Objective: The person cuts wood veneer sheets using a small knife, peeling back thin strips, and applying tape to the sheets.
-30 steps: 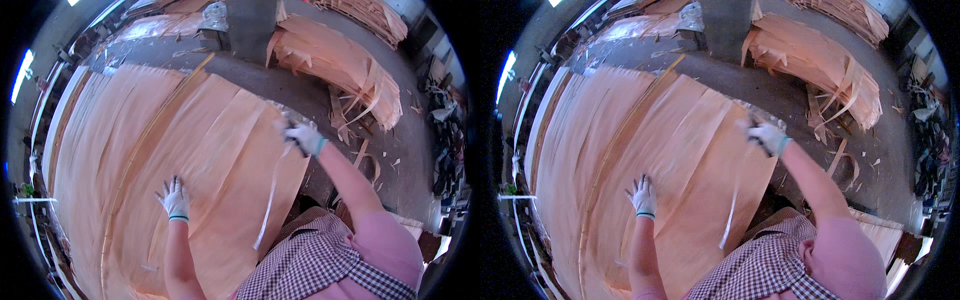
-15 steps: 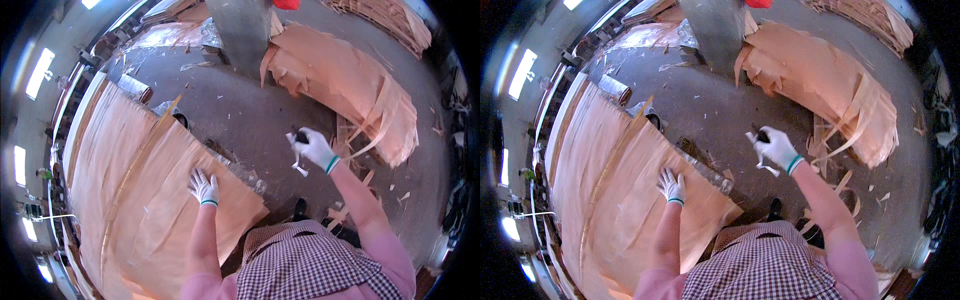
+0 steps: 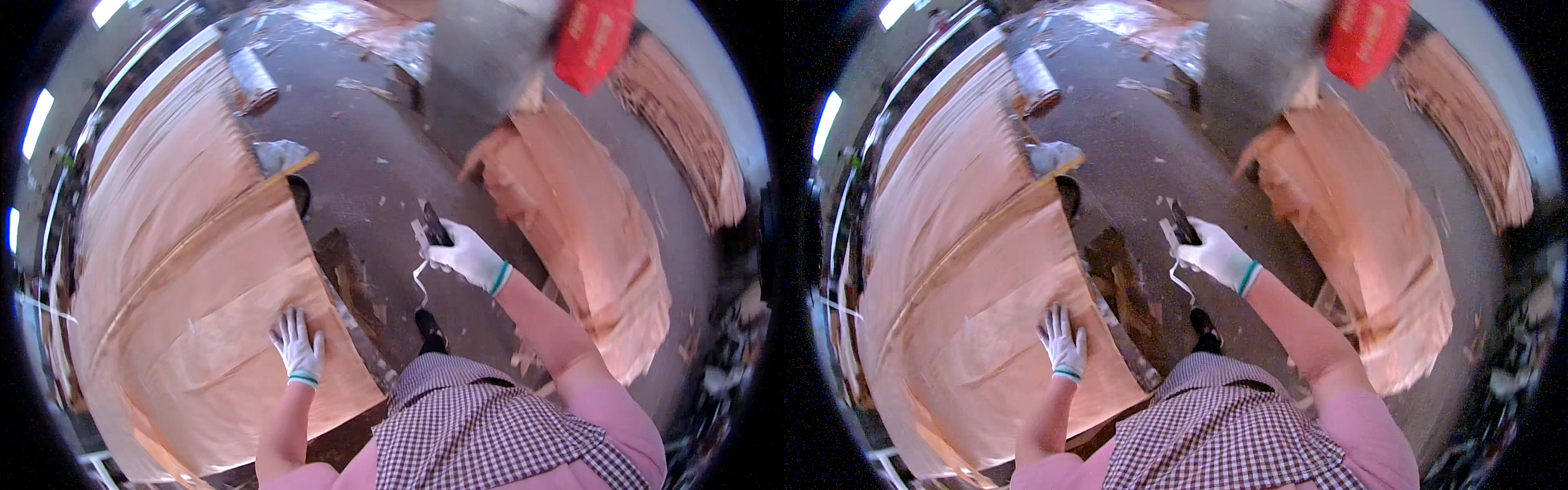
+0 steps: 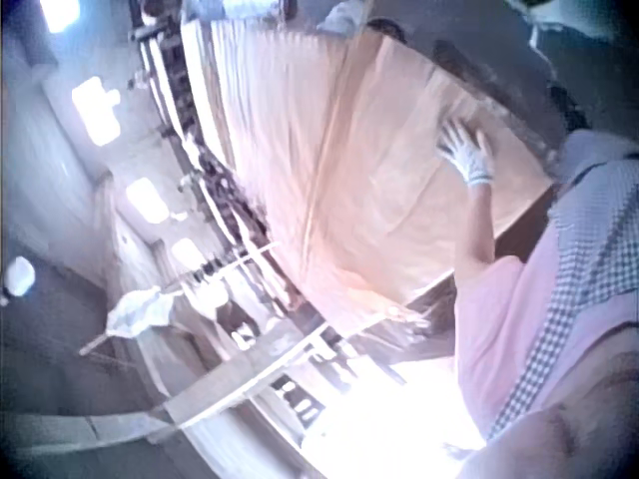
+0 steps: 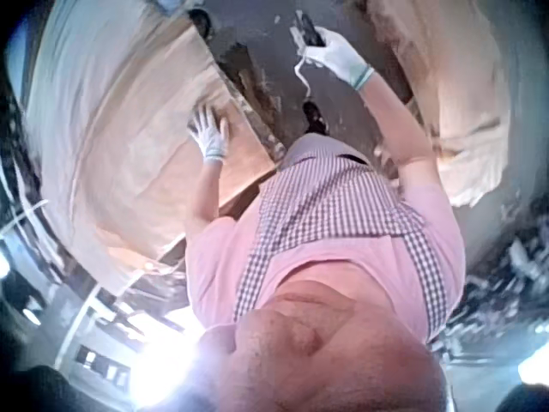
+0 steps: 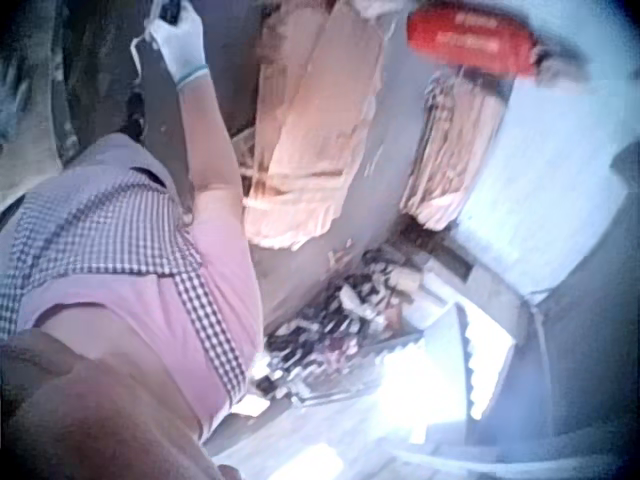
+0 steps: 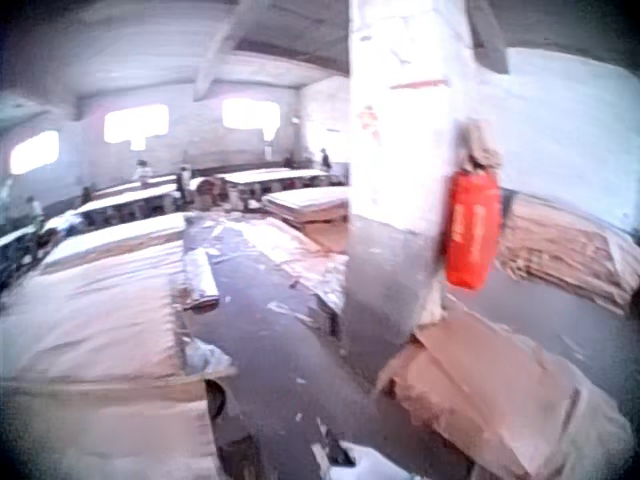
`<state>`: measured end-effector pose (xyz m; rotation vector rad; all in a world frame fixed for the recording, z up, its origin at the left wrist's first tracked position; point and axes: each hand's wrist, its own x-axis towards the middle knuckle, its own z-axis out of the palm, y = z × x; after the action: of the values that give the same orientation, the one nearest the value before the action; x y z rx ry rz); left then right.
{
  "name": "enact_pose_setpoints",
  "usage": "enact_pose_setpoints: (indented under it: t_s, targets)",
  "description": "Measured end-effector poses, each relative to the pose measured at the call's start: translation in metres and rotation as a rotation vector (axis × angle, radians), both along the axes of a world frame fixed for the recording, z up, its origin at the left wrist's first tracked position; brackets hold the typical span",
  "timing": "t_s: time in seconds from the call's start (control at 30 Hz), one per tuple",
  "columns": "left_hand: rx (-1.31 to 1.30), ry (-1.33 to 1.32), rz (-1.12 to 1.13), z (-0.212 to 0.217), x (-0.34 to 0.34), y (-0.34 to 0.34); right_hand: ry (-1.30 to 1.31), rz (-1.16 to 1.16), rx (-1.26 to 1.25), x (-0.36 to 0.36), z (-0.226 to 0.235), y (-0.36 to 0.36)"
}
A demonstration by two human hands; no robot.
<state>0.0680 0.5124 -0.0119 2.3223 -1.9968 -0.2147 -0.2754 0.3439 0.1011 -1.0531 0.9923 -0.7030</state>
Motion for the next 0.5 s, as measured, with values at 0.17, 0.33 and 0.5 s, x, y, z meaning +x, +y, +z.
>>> enact_pose_setpoints:
  t_s: [0.17, 0.33, 0.5]
  targets:
    - [-0.194, 0.076, 0.043, -0.008, 0.006, 0.004, 0.089, 0.249, 0.044, 0.039, 0.007, -0.059]
    - [-0.257, 0.553, -0.009, 0.051, -0.071, -0.076, 0.024, 0.479, 0.217, 0.076, -0.013, -0.093]
    - [-0.1, 1.582, 0.316, 0.021, -0.125, -0.166, 0.049, 0.666, 0.187, 0.115, -0.027, -0.15]
